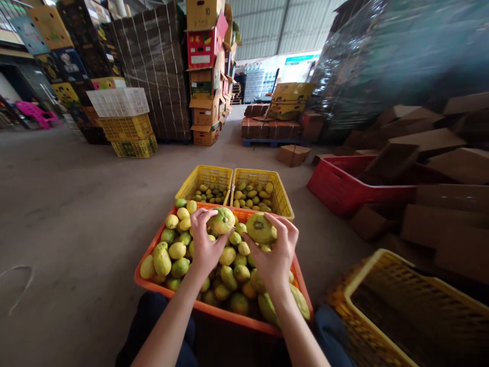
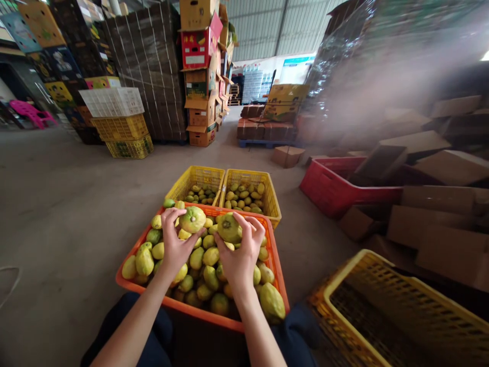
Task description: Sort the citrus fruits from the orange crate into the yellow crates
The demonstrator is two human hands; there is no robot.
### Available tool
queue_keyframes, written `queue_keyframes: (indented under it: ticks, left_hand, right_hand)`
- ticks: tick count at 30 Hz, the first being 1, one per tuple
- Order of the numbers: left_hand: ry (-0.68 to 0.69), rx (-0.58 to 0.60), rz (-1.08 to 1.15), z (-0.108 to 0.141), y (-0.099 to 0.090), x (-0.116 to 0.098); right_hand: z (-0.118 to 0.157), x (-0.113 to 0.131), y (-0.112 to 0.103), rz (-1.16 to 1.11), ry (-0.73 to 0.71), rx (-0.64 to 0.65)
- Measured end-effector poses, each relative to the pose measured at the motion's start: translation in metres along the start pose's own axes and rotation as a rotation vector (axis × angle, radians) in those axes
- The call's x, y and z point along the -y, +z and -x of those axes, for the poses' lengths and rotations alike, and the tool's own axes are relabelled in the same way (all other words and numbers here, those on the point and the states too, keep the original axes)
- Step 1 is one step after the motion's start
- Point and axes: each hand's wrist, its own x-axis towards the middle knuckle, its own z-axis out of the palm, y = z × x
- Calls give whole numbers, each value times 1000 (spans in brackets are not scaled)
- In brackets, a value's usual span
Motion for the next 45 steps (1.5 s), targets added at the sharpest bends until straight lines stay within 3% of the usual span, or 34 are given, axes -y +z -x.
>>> queue_keyframes:
  ticks: [2,6,10,14,20,23,31,35,43,45]
  left_hand:
    - [-69,10,109,0,3,-3]
    - [-316,4,406,-4,10,-9]
    - [-484,73,568,-8,11,-8]
    - [-573,75,664,-9,6,-6]
    - [-737,102,785,-12,4,-8]
    - [-786,120,815,-13,6,-9]
    - [-884,-43,745,-15,10,-13]
    - [-900,-16,735,-16,10,-17]
    - [-994,-97,790,-18,10,-17]
    - [-1019,-103,796,-19,9,-16]
  right_hand:
    - [0,5,0,-136,111,-14]
    - [-3,15,1,-504,478,-66]
    - [-12,17,-5,-807,772,0]
    - [-21,20,-12,-1002,961,96]
    - [-25,26,-10,-1075,1151,35]
    - [-25,21,-7,-1048,1200,19]
    - [-21,0,-2,-1018,1235,49]
    - [-21,6,0,-940,1268,37]
    - [-20,21,-4,-986,1182,246]
    - [-19,20,-2,-1004,1197,206]
